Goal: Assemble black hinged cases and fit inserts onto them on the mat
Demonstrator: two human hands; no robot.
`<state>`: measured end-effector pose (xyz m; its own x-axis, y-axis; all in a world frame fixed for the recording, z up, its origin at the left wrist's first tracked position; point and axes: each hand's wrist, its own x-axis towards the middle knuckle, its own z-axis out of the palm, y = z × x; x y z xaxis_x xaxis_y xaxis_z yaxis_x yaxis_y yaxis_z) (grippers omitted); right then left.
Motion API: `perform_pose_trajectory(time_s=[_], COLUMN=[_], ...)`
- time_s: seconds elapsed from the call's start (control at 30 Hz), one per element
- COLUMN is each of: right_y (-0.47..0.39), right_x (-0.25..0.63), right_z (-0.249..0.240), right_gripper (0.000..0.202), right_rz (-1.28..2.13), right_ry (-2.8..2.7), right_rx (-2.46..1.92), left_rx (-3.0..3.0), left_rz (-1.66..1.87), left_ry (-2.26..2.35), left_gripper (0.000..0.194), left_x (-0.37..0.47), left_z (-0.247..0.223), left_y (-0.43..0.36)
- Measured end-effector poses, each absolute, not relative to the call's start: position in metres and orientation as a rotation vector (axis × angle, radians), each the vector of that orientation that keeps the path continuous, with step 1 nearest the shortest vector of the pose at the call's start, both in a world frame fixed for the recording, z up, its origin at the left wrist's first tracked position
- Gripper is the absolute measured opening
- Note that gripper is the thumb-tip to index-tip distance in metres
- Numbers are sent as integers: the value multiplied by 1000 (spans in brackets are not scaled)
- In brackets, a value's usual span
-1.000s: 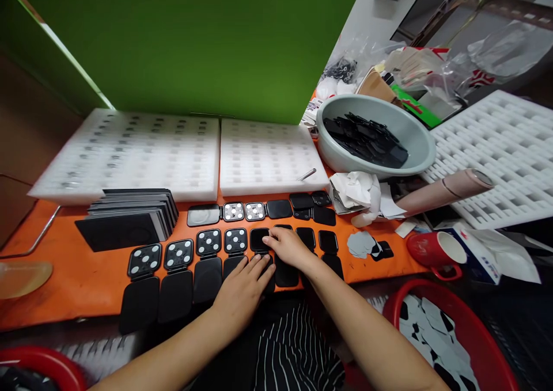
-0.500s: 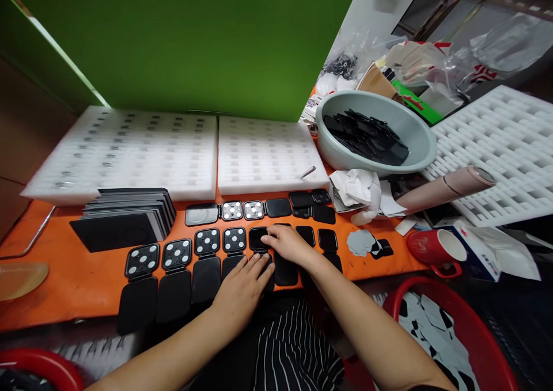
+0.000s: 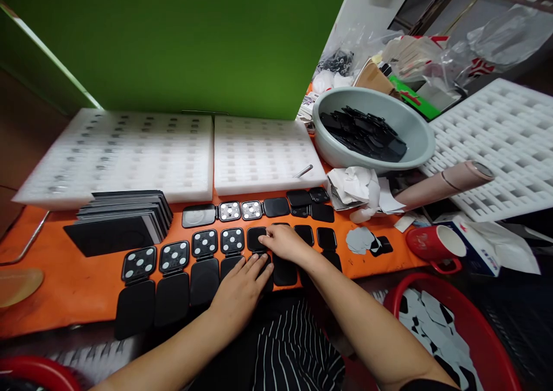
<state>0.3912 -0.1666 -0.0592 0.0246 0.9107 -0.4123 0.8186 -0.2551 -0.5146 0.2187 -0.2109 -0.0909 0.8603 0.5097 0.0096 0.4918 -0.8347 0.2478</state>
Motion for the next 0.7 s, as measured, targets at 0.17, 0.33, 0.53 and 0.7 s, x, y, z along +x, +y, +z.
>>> perform_pose_trajectory(time_s=[0.17,0.33,0.53,0.7], right_y=[-162,-159,-156,-159], right_x=[386,384,385,385], right_z=[-56,-55,-56,-57], right_gripper=[32,32,31,31], right_rz=[993,974,925,889], right_ry=[-1870,-1910,-2047,-2049], right_rx=[-2246,-2331,-2404,-2374], left_rx=[2787,2778,2777,2783], left_rz=[112,116,124,124], left_ry=[767,759,783,792], left_gripper=[40,41,39,40], left_x=[219,219,219,219], left_z=[-91,-91,-91,-91], left_y=[-211,-210,-211,-212])
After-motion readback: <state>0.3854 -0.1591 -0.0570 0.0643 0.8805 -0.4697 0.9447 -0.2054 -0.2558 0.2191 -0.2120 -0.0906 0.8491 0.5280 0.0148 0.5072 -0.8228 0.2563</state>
